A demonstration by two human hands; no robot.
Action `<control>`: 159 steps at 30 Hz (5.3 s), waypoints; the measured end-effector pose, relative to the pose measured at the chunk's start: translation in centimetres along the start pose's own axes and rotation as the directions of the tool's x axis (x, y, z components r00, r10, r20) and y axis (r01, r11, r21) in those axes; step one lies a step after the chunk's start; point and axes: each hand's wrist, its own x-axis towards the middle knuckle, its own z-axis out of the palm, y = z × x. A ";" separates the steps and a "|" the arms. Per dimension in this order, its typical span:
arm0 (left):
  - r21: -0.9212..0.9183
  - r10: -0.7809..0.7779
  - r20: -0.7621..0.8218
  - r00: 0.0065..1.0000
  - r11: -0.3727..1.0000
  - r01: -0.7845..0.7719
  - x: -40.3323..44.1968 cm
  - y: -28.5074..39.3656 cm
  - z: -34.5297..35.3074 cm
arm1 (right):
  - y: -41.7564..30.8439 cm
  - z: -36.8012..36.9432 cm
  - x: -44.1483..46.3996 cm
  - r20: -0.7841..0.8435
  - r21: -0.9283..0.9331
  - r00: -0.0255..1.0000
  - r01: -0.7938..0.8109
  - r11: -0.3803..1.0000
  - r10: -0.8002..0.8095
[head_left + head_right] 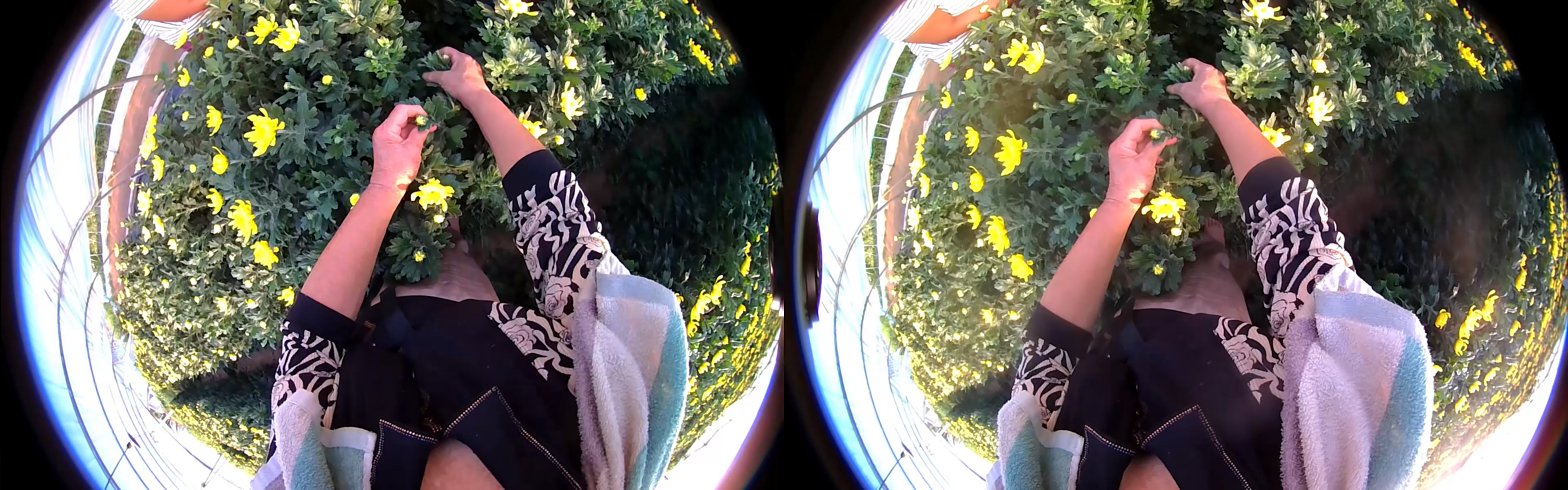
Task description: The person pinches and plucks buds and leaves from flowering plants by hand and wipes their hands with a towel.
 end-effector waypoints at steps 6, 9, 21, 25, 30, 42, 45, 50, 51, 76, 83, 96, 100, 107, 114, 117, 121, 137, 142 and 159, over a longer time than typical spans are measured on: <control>0.081 -0.127 0.056 0.990 0.989 0.122 0.1 0.4 -0.7 | -7.0 2.3 0.2 0.101 0.055 0.962 0.248 0.967 -0.252; 0.100 -0.115 0.077 0.990 0.989 0.107 -0.1 0.2 -0.8 | -7.5 3.1 0.6 0.060 -0.099 0.941 0.337 0.936 -0.333; 0.430 -0.097 -0.358 0.929 0.866 0.256 7.1 3.9 -5.8 | -2.3 5.2 2.5 0.206 0.444 0.960 0.081 0.892 -0.190; 0.599 -0.004 -0.231 0.973 0.788 0.146 8.3 1.0 -6.1 | -2.8 4.1 0.9 0.292 0.453 0.941 0.020 0.891 -0.169; 0.389 -0.080 -0.320 0.944 0.898 0.208 6.7 0.9 -5.2 | 1.8 6.3 3.0 0.321 0.617 0.882 -0.472 0.629 0.346; 0.053 -0.230 -0.439 0.869 0.958 0.281 7.3 0.4 -5.8 | -3.9 4.3 -2.4 0.183 0.135 0.947 0.243 0.961 -0.265; 0.126 -0.204 -0.448 0.871 0.950 0.287 7.0 0.4 -6.0 | -3.2 5.2 -1.9 0.155 0.233 0.972 0.137 0.963 -0.176; 0.026 -0.259 -0.451 0.854 0.953 0.302 7.4 0.6 -7.0 | 0.2 6.3 0.8 -0.040 -0.153 0.978 -0.210 0.966 0.206; 0.036 -0.262 -0.426 0.866 0.952 0.305 7.3 0.5 -7.2 | 0.8 5.2 1.6 0.025 -0.341 0.982 -0.170 0.924 0.190; 0.032 -0.369 0.765 0.528 0.840 0.541 -18.5 8.1 -3.3 | 11.9 -7.5 -28.4 -0.101 0.316 0.962 -0.210 0.925 0.253; 0.477 -0.313 0.516 0.797 0.878 0.036 -19.4 0.9 -1.1 | 8.8 -2.1 -24.3 0.317 0.525 0.944 -0.254 0.812 0.090; 0.328 -0.150 -0.171 0.974 0.923 0.200 -13.4 -1.2 3.0 | 6.4 0.9 -15.7 0.664 0.345 0.739 -0.170 0.923 -0.112; 0.294 -0.133 -0.306 0.943 0.929 0.226 -12.5 -1.8 4.5 | 7.0 1.0 -14.8 0.714 0.414 0.687 -0.260 0.872 -0.134; 0.394 -0.081 -0.483 0.872 0.869 0.299 -12.1 -1.9 6.0 | 6.0 -1.6 -15.8 0.758 0.341 0.605 -0.048 0.939 -0.244; 0.287 -0.024 -0.576 0.817 0.930 0.230 -13.3 -3.4 5.7 | 8.6 0.8 -15.1 0.729 0.513 0.651 -0.311 0.800 -0.214; 0.107 -0.178 -0.588 0.789 0.950 0.294 -13.2 -2.8 5.8 | 8.9 1.7 -14.8 0.510 0.354 0.816 0.089 0.931 -0.272; 0.168 -0.095 -0.521 0.848 0.963 0.211 -13.4 -4.5 5.1 | 11.0 1.5 -13.9 0.489 -0.200 0.768 0.561 0.804 -0.414; 0.392 -0.130 -0.057 0.990 0.909 0.142 -5.5 0.9 8.4 | 13.1 -3.7 -12.1 0.151 0.233 0.988 0.005 0.972 -0.042; 0.182 -0.287 -0.236 0.929 0.926 0.332 -3.5 0.8 8.7 | 14.0 -1.5 -10.7 0.057 0.343 0.913 0.361 0.867 -0.403; 0.020 -0.301 -0.501 0.811 0.933 0.358 -4.3 -0.5 8.2 | 16.7 -1.7 -8.1 0.459 0.603 0.867 -0.465 0.648 0.195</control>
